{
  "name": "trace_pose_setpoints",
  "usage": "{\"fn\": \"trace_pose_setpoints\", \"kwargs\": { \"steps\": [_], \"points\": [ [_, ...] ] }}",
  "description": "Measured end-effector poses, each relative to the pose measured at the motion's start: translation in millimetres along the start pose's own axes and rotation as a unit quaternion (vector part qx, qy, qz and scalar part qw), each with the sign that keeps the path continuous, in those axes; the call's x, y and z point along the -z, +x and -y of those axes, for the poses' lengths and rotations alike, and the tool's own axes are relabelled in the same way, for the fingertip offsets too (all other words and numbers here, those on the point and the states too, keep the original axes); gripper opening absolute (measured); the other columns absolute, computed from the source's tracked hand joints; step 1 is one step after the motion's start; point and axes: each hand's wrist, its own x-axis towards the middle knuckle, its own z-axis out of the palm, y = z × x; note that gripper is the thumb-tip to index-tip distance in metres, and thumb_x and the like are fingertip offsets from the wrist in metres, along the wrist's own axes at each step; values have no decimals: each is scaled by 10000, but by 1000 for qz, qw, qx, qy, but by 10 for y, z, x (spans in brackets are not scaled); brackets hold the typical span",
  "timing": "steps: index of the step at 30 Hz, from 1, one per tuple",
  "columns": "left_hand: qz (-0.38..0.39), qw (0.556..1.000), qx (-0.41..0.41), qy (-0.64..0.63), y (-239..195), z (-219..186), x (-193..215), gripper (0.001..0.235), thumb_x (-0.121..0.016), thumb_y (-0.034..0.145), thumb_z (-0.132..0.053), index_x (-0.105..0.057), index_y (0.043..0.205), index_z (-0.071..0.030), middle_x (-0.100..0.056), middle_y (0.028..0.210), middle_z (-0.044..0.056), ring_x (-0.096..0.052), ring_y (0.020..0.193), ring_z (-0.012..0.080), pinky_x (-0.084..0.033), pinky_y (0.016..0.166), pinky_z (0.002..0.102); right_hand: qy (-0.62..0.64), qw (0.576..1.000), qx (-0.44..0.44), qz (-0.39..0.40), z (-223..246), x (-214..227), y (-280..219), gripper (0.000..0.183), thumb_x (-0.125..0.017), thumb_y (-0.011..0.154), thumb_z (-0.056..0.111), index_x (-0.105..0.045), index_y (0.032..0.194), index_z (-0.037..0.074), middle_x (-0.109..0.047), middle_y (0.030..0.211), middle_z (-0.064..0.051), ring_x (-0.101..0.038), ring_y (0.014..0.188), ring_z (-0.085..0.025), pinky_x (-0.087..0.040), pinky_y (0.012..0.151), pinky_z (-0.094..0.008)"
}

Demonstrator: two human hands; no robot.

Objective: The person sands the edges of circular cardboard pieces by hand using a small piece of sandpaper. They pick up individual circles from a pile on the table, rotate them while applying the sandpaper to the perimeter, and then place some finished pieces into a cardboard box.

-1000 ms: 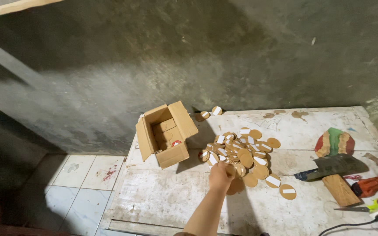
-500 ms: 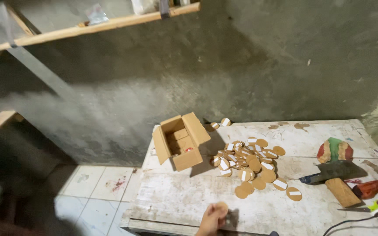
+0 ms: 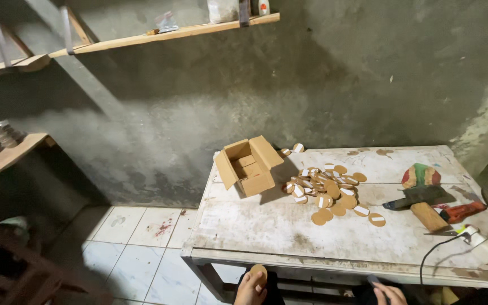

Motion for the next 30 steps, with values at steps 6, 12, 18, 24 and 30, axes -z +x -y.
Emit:
{"fn": "trace_pose_setpoints", "kwargs": {
  "steps": [6, 12, 18, 24, 30],
  "points": [
    [-42, 999, 2, -27, -360, -111, -249, 164, -667, 779, -194, -507, 816, -203, -628, 748, 9, -610, 683, 140, -338, 578, 269, 56, 998, -30, 2, 232, 144, 11, 148, -591, 828, 88, -729, 878, 63, -625, 889, -96, -575, 809, -181, -431, 735, -260],
    [122, 984, -105, -77, -406, 3, -342, 313, -646, 778, -60, -340, 720, -96, -268, 468, 37, -311, 409, 149, -216, 402, 263, 16, 990, -124, 72, 637, 204, 20, 183, -579, 857, 122, -737, 942, 86, -624, 985, -56, -563, 904, -171, -422, 779, -260],
    [54, 998, -12, 16, -752, -139, -817, 185, -672, 765, -120, -512, 858, -109, -313, 466, -1, -434, 502, 121, -424, 554, 259, 55, 996, -40, 55, 1046, 72, -40, 137, -608, 808, 156, -739, 850, 147, -630, 879, 35, -579, 844, -92, -399, 754, -200],
    [108, 989, -26, 95, -1247, -370, -1418, 273, -684, 743, -156, -411, 746, -164, -568, 776, 62, -557, 672, 141, -490, 589, 249, 138, 978, -6, 159, 1901, 380, 102, 189, -572, 805, 112, -736, 890, 71, -620, 853, -16, -585, 849, -123, -406, 784, -224],
    [158, 980, -44, 110, -1709, -567, -1824, 238, -689, 754, -118, -453, 749, -152, -580, 740, 22, -607, 691, 135, -493, 593, 273, 125, 957, -121, 231, 2673, 640, 223, 255, -533, 840, 163, -746, 961, 93, -568, 867, -22, -569, 692, -143, -420, 640, -266]
  ]
}}
